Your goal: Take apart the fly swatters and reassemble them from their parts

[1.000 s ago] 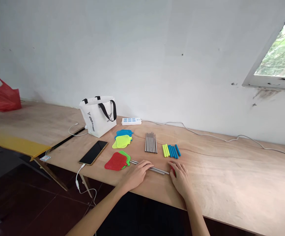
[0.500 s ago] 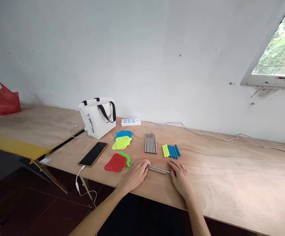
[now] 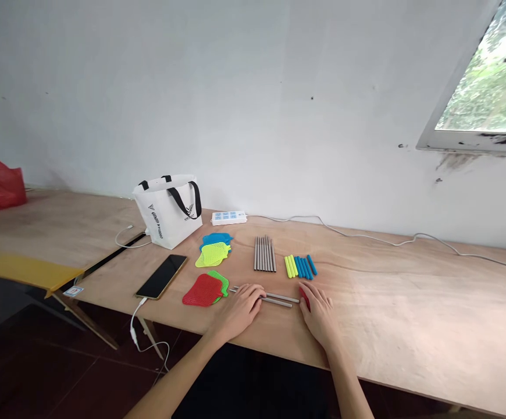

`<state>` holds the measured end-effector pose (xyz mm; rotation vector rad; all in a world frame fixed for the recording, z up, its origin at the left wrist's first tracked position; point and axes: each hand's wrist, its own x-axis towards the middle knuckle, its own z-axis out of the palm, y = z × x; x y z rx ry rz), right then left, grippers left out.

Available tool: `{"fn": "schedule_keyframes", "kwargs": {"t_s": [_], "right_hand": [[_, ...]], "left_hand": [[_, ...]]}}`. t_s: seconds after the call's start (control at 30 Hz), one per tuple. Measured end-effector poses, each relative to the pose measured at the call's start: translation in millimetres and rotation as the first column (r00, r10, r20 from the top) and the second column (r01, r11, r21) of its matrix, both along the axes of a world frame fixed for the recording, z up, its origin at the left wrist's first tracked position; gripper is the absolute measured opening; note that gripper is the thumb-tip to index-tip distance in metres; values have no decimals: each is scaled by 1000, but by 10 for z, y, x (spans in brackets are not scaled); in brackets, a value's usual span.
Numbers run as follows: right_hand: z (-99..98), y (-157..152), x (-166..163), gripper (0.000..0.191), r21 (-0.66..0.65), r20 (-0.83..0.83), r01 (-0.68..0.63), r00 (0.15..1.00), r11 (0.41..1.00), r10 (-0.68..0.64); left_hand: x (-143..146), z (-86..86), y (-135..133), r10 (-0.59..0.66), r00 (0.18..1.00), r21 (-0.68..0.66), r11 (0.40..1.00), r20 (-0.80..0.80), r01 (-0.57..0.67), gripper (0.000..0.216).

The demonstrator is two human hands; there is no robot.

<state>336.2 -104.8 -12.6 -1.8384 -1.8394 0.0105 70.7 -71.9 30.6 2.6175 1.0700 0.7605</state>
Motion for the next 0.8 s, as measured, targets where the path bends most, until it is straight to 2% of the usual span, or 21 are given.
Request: {"fn": "schedule_keyframes", "kwargs": {"t_s": [0.3,0.57,0.8], "right_hand": [[4,-5,2,37,7,-53,-22,998,1000,23],[-6,-12,0,41,-14,-54,-3,999,1000,2],[-33,5,21,40,27,-54,22,998,999,-20]], "left_hand": [[-6,-10,5,-10,1000,1,1000,-5,10,18],[-11,-4,7,-15,1000,4,1000,-11,15,18],[-7,1,7,-15,1000,8,1000,-9,16,18]]}}
